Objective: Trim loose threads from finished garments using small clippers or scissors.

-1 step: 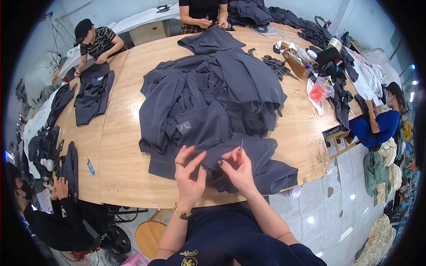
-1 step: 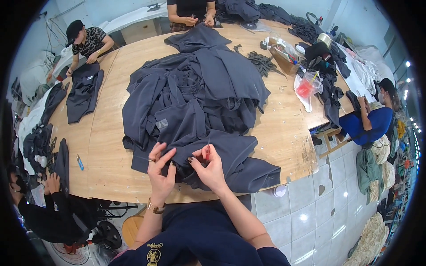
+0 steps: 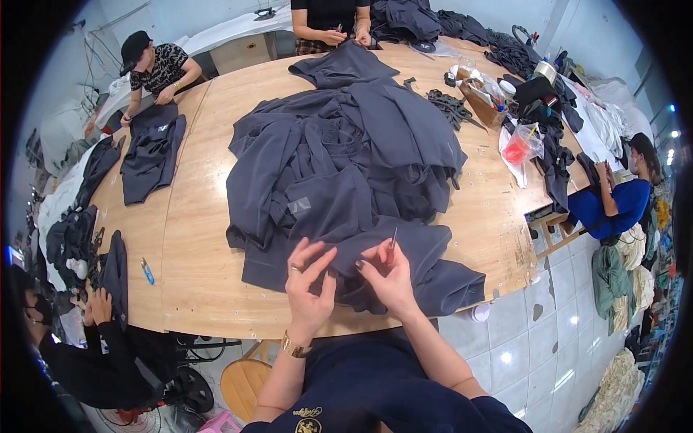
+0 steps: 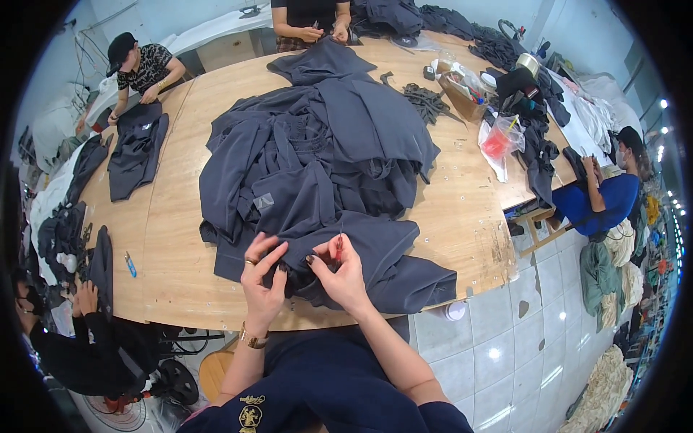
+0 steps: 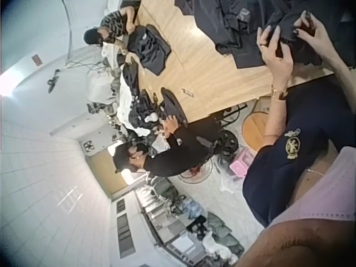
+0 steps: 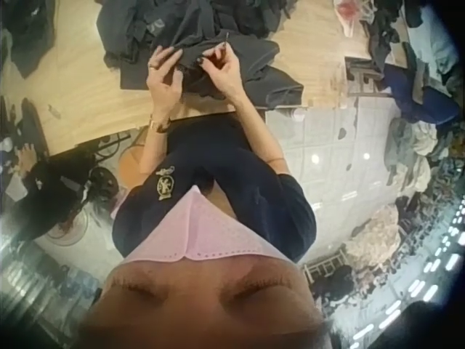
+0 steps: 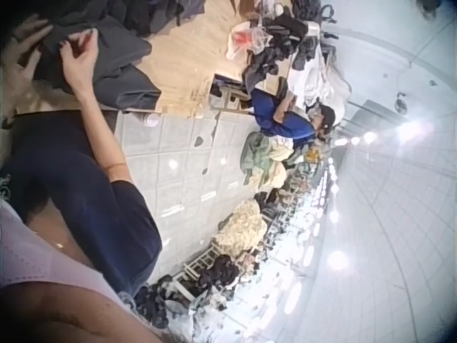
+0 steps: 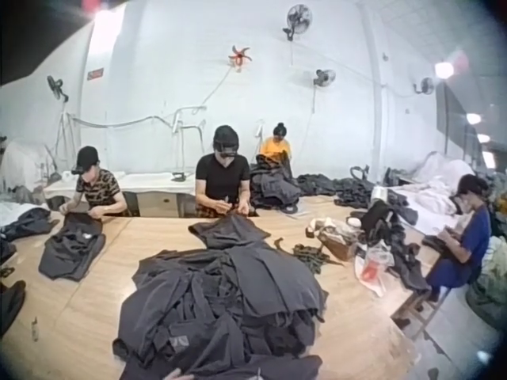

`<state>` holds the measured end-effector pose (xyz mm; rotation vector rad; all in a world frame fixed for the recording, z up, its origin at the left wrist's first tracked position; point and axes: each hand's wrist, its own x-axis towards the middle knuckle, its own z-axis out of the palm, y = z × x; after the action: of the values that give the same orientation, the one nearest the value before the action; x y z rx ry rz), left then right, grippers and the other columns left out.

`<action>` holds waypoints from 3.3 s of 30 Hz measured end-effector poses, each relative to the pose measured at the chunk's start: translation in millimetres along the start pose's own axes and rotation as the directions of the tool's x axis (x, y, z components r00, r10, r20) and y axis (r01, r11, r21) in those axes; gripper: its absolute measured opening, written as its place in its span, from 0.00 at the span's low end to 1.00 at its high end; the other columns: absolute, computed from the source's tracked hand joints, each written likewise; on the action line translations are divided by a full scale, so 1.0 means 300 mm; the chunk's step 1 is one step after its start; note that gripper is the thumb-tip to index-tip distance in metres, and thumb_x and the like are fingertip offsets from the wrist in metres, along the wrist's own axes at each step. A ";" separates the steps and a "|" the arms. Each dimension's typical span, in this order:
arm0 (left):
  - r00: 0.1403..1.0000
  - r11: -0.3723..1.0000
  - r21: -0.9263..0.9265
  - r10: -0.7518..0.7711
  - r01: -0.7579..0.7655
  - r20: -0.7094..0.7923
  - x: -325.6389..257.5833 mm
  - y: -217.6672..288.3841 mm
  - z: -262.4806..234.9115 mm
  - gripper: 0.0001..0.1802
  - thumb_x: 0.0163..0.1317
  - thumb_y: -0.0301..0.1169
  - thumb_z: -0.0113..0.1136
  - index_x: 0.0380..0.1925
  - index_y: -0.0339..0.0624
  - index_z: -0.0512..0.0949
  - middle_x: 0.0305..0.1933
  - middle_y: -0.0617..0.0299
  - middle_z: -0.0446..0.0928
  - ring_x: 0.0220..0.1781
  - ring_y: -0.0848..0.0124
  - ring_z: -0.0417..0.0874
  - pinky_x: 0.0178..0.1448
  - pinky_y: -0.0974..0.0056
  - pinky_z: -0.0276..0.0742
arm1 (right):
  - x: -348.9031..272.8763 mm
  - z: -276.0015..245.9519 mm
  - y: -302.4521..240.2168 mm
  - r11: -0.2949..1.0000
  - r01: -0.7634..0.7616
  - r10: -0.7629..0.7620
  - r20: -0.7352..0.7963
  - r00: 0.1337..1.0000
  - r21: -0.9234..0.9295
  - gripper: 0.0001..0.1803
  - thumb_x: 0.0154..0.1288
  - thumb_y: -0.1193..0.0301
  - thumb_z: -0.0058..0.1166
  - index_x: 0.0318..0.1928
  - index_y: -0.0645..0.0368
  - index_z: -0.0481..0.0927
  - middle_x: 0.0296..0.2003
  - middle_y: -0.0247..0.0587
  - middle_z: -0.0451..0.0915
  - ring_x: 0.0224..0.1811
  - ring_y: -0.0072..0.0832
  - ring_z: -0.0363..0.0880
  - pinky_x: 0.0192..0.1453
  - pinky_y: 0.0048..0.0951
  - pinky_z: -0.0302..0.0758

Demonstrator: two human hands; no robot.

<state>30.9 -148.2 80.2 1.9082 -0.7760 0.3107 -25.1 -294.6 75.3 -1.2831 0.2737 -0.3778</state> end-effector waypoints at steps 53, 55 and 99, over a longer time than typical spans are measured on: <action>0.994 0.935 0.354 0.047 -0.010 -0.098 -0.010 0.063 0.022 0.16 0.45 0.28 0.65 0.38 0.49 0.82 0.26 0.66 0.76 0.49 0.65 0.73 0.62 0.51 0.54 | -0.026 -0.010 -0.096 0.390 0.442 -0.224 0.382 0.897 -0.808 0.18 0.57 0.57 0.55 0.24 0.57 0.69 0.15 0.39 0.73 0.17 0.38 0.74 0.20 0.33 0.66; 0.994 0.932 0.363 0.047 -0.009 -0.098 -0.010 0.062 0.020 0.15 0.45 0.28 0.65 0.38 0.49 0.82 0.27 0.66 0.76 0.49 0.65 0.73 0.62 0.50 0.53 | -0.026 -0.012 -0.108 0.385 0.437 -0.209 0.385 0.899 -0.813 0.18 0.57 0.56 0.55 0.24 0.56 0.69 0.15 0.39 0.73 0.17 0.38 0.74 0.20 0.33 0.66; 0.898 0.972 0.122 -0.234 0.203 0.373 0.033 -0.051 0.044 0.34 0.39 0.29 0.70 0.52 0.45 0.73 0.51 0.54 0.71 0.59 0.56 0.67 0.60 0.56 0.63 | 0.075 -0.159 0.043 0.673 -0.331 0.316 0.148 0.937 0.662 0.10 0.63 0.81 0.47 0.29 0.52 0.64 0.33 0.33 0.73 0.35 0.21 0.76 0.40 0.22 0.75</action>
<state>46.7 -159.2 68.5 2.1426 -0.8005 -0.1847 -22.3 -343.0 50.5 -0.4855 0.3023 -0.1262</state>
